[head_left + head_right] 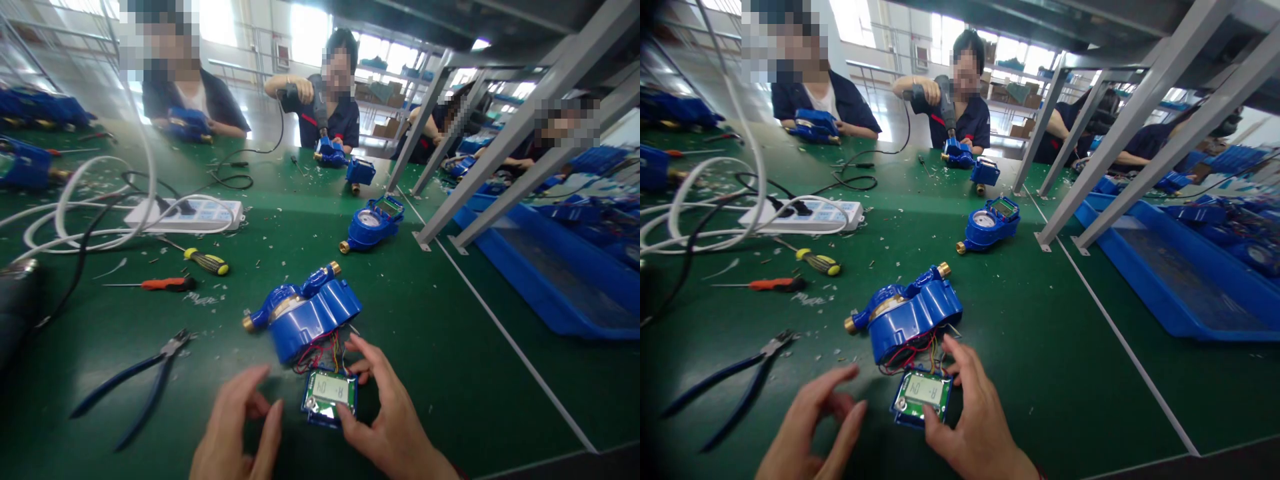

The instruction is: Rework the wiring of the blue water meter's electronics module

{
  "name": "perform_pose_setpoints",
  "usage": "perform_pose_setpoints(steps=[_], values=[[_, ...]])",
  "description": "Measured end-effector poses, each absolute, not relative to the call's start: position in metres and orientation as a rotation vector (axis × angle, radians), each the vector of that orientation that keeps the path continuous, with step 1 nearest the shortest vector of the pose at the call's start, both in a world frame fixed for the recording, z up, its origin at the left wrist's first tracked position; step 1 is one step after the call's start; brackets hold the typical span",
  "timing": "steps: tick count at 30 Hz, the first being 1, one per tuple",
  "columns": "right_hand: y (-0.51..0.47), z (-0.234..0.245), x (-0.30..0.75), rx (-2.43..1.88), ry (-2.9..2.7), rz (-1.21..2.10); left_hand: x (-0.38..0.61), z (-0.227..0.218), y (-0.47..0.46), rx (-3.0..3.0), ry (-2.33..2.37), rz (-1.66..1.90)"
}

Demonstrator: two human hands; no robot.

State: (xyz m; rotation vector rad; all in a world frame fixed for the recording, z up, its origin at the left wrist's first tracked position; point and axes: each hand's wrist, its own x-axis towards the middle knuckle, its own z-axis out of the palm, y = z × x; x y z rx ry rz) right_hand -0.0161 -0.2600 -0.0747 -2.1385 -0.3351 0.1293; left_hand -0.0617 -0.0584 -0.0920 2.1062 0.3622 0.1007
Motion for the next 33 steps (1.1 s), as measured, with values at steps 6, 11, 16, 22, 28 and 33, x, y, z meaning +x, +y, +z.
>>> perform_pose_setpoints(steps=[6,11,16,22,28,33], values=[[-0.269,-0.082,-0.011,-2.100,-0.324,0.147,0.000,-0.083,-0.041,2.715,-0.033,0.109],[-0.264,-0.089,-0.004,-2.013,-0.192,0.235,0.016,-0.081,-0.034,2.690,-0.138,0.082],[-0.247,-0.096,0.005,-1.992,-0.216,0.305,0.038,-0.078,-0.018,2.582,-0.164,0.124],[-0.228,-0.099,0.013,-2.071,-0.132,0.308,0.061,-0.082,-0.002,2.458,-0.241,0.161],[-0.225,-0.106,0.019,-1.925,-0.203,0.260,0.073,-0.087,-0.001,2.600,0.119,0.126],[-0.217,-0.107,0.027,-1.845,-0.265,0.258,0.069,-0.083,0.003,2.550,0.258,0.129]])
